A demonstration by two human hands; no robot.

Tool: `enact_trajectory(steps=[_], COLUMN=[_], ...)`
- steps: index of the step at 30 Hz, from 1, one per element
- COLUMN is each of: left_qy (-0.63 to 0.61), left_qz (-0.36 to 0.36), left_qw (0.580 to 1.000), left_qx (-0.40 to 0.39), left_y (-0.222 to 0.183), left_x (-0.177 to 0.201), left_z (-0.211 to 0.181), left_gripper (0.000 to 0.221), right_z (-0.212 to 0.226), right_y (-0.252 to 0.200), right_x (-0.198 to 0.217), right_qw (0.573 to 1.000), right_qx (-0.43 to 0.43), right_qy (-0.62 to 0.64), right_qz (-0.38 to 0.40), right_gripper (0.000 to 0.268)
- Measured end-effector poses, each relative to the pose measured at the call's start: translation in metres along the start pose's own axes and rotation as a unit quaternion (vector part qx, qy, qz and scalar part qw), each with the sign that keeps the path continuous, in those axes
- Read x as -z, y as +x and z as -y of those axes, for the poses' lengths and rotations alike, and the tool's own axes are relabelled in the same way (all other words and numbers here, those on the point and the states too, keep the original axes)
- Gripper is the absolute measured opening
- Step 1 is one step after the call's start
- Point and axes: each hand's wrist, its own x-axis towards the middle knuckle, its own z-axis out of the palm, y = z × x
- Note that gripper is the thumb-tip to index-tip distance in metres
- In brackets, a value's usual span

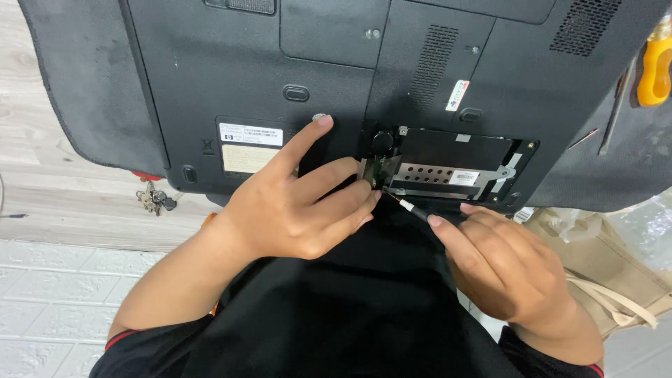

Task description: Removing the internal optical drive from a laptop by unscrewing the retaining screws and pulling the drive out of its bay.

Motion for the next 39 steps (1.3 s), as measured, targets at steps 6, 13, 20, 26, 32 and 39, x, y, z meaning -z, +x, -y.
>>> enact_trajectory(steps=[6, 13, 20, 26, 32, 39], left_qy=[-0.009, -0.005, -0.12, -0.238, -0.284, -0.231], left_qz=[0.007, 0.008, -0.005, -0.007, 0.021, 0.051], left_qw=[1.0, 1.0, 0.992, 0.966, 0.951, 0.965], left_qx=[0.002, -0.002, 0.028, 0.098, 0.121, 0.11], left_y=[-0.002, -0.003, -0.006, 0.003, 0.014, 0.023], left_x=[0.0, -0.001, 0.007, 0.015, 0.001, -0.003], left_z=[0.0, 0.0, 0.005, 0.002, -0.009, -0.001], left_gripper=[0.021, 0.023, 0.018, 0.031, 0.021, 0.027], right_z=[0.004, 0.022, 0.031, 0.025, 0.03, 0.005], right_y=[0.004, 0.013, 0.036, 0.057, 0.07, 0.075], right_x=[0.005, 0.02, 0.032, 0.032, 0.04, 0.044], right_qw=[0.995, 0.978, 0.946, 0.94, 0.942, 0.963], right_qx=[0.031, 0.041, 0.086, 0.103, 0.102, 0.116], right_qy=[-0.089, -0.175, -0.256, -0.292, -0.28, -0.195], right_qz=[0.03, 0.107, 0.178, 0.14, 0.154, 0.147], right_gripper=[0.021, 0.034, 0.036, 0.009, 0.016, 0.021])
